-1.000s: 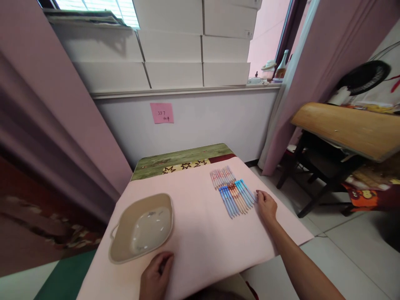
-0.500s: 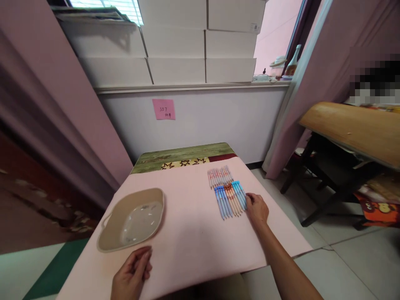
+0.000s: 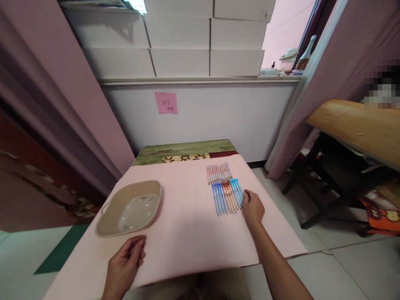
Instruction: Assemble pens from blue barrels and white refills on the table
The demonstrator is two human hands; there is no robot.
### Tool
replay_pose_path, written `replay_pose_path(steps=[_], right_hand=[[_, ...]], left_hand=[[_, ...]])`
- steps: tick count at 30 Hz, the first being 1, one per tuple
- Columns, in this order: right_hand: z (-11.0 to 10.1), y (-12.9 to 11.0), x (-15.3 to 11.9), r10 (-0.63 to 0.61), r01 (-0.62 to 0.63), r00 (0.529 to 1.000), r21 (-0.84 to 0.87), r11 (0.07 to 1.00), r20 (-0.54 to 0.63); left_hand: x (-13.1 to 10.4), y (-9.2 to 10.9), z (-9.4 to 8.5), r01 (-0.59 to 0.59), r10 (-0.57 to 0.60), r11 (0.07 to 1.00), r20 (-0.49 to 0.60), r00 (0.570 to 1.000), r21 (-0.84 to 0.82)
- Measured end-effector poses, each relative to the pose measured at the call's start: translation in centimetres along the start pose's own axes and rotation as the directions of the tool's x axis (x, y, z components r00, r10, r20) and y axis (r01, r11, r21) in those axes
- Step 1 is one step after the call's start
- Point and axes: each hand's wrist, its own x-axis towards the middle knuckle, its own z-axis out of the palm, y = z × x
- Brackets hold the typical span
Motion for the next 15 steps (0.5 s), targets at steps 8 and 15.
replay_pose_path(steps=[8, 15], right_hand=[[-0.02, 0.11, 0.01, -0.018, 0.018, 1.0, -0.002, 1.0, 0.02], [-0.02, 0.27, 0.11, -0.011, 0.011, 1.0, 0.012, 1.0, -0.004]], left_hand=[[-0.13, -0.26, -0.09, 0.001, -0.001, 1.0, 0.004, 1.0, 0.007], [-0.78, -0.2, 0.37, -0.073, 0.076, 0.994, -0.045, 0.996, 0.083]])
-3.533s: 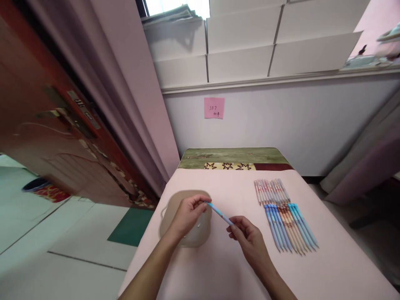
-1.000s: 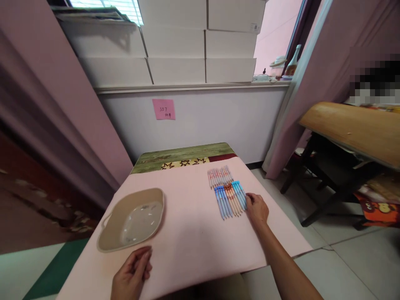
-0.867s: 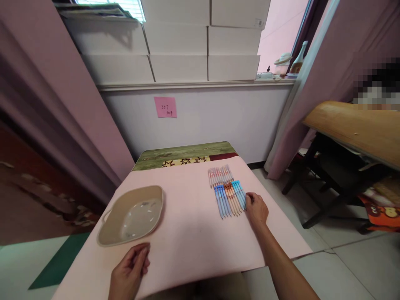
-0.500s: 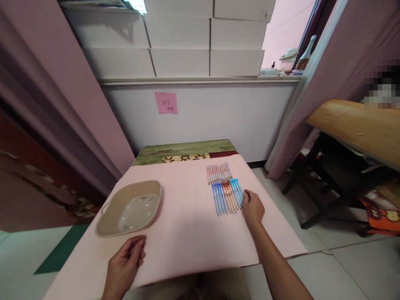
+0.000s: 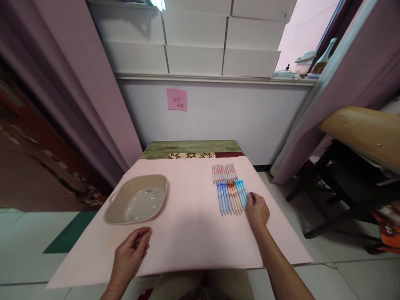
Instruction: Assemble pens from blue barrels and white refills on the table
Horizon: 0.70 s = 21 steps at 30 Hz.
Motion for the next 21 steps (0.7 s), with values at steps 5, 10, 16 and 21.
replay_pose_path(steps=[5, 10, 16, 21], right_hand=[[0.1, 0.5, -0.1, 0.031, -0.029, 0.998, 0.041, 0.999, -0.058], [0.9, 1.5, 0.0, 0.046, -0.036, 0.992, 0.083, 0.996, -0.121], [1.2, 1.9, 0.1, 0.047, -0.046, 0.995, 0.018, 0.999, -0.083], [1.3, 1.8, 0.0, 0.06, -0.063, 0.995, -0.03, 0.998, -0.082]], left_hand=[[-0.6, 0.4, -0.1, -0.365, 0.433, 0.868, -0.154, 0.888, 0.336], [1.4, 0.2, -1.8, -0.334, 0.638, 0.65, -0.25, 0.728, 0.683], [4.7, -1.1, -3.2, -0.458, 0.642, 0.543, 0.003, 0.767, 0.703], [6.5, -0.2, -2.4, -0.522, 0.644, 0.533, 0.081, 0.761, 0.666]])
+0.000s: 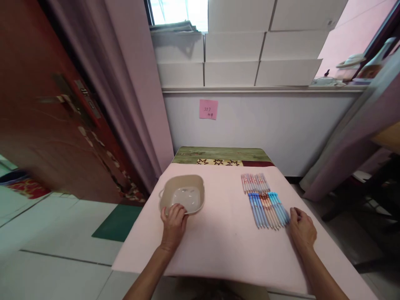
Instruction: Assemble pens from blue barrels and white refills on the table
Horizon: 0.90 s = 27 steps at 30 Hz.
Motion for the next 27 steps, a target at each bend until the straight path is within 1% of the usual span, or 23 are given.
replay_pose_path(steps=[5, 9, 12, 15, 17, 18, 20, 21, 23, 25, 26, 27], right_hand=[[0.1, -0.2, 0.1, 0.001, -0.001, 1.0, -0.03, 1.0, 0.008], [0.0, -0.5, 0.0, 0.004, -0.005, 1.0, -0.034, 0.999, -0.007], [-0.1, -0.7, -0.3, 0.004, -0.004, 1.0, -0.006, 1.0, -0.018], [-0.6, -1.2, -0.8, 0.011, -0.008, 0.998, 0.058, 0.998, -0.063], [-1.2, -2.1, -1.4, 0.007, 0.003, 0.994, 0.092, 0.996, -0.108], [-1.6, -2.9, -1.7, -0.01, 0.024, 0.991, 0.104, 0.994, -0.133], [-2.3, -5.0, -2.4, -0.096, 0.12, 0.979, 0.124, 0.985, -0.182], [-2.5, -6.4, -2.7, -0.155, 0.185, 0.968, 0.139, 0.973, -0.199], [-2.6, -9.7, -3.6, -0.248, 0.279, 0.952, 0.181, 0.943, -0.177], [-2.2, -13.4, -4.7, -0.366, 0.379, 0.925, 0.256, 0.889, -0.099], [-1.9, -15.4, -5.2, -0.441, 0.432, 0.896, 0.298, 0.851, -0.041], [-1.6, -17.3, -5.8, -0.52, 0.48, 0.854, 0.338, 0.81, 0.034]], left_hand=[[1.5, 0.2, 0.3, -0.005, 0.005, 1.0, 0.021, 1.0, -0.012], [1.6, -0.2, 0.2, -0.008, 0.009, 1.0, 0.064, 0.998, -0.026], [1.6, -0.7, -0.1, -0.023, 0.026, 0.999, 0.077, 0.997, -0.043], [1.4, -1.5, -0.4, -0.031, 0.037, 0.998, 0.098, 0.995, -0.058], [1.4, -2.2, -0.5, -0.041, 0.049, 0.997, 0.123, 0.991, -0.068], [1.4, -2.6, -0.5, -0.05, 0.059, 0.996, 0.134, 0.989, -0.072], [2.0, -2.8, -0.8, -0.07, 0.08, 0.995, 0.131, 0.988, -0.077], [2.6, -2.7, -0.9, -0.077, 0.085, 0.994, 0.109, 0.99, -0.079], [4.3, -1.8, -1.2, -0.087, 0.091, 0.991, 0.036, 0.995, -0.101], [6.7, -0.2, -1.4, -0.12, 0.118, 0.977, -0.022, 0.993, -0.176], [7.9, 0.9, -1.5, -0.133, 0.131, 0.965, -0.021, 0.991, -0.228], [9.3, 1.9, -1.4, -0.138, 0.138, 0.949, -0.017, 0.99, -0.284]])
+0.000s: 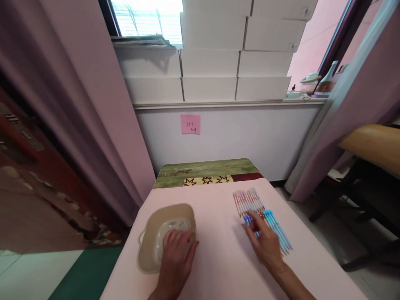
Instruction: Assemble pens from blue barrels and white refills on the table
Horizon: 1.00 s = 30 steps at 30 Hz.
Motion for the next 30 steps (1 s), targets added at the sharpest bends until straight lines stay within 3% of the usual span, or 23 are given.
replay_pose_path(steps=[2, 5, 9, 14, 20, 25, 30], right_hand=[[1.6, -3.3, 1.3, -0.105, 0.097, 0.984, 0.063, 0.993, 0.145], [2.6, -7.7, 4.1, -0.171, 0.159, 0.952, 0.066, 0.985, 0.254], [1.9, -12.2, 9.0, -0.142, 0.173, 0.948, -0.084, 0.981, 0.284], [1.1, -14.8, 12.6, -0.262, 0.305, 0.946, -0.245, 0.92, 0.192], [2.1, -14.0, 12.6, -0.338, 0.337, 0.939, -0.361, 0.87, 0.062], [2.6, -13.3, 12.4, -0.296, 0.308, 0.951, -0.361, 0.88, 0.089], [2.0, -13.4, 12.3, -0.234, 0.27, 0.96, -0.3, 0.915, 0.153]], left_hand=[[2.8, 1.4, 0.7, 0.003, 0.001, 0.993, 0.028, 1.0, -0.117], [6.7, 2.6, 1.4, 0.135, -0.116, 0.971, 0.106, 0.988, -0.196], [11.6, 2.9, 0.7, 0.236, -0.218, 0.965, 0.15, 0.964, -0.111], [15.9, 3.4, -0.7, 0.152, -0.159, 0.986, 0.115, 0.98, 0.07], [16.0, 3.8, 0.3, 0.107, -0.118, 0.974, 0.04, 0.992, 0.201], [15.5, 3.5, 1.4, 0.113, -0.13, 0.966, 0.058, 0.99, 0.231], [15.2, 3.6, 1.2, 0.119, -0.151, 0.969, 0.139, 0.979, 0.214]])
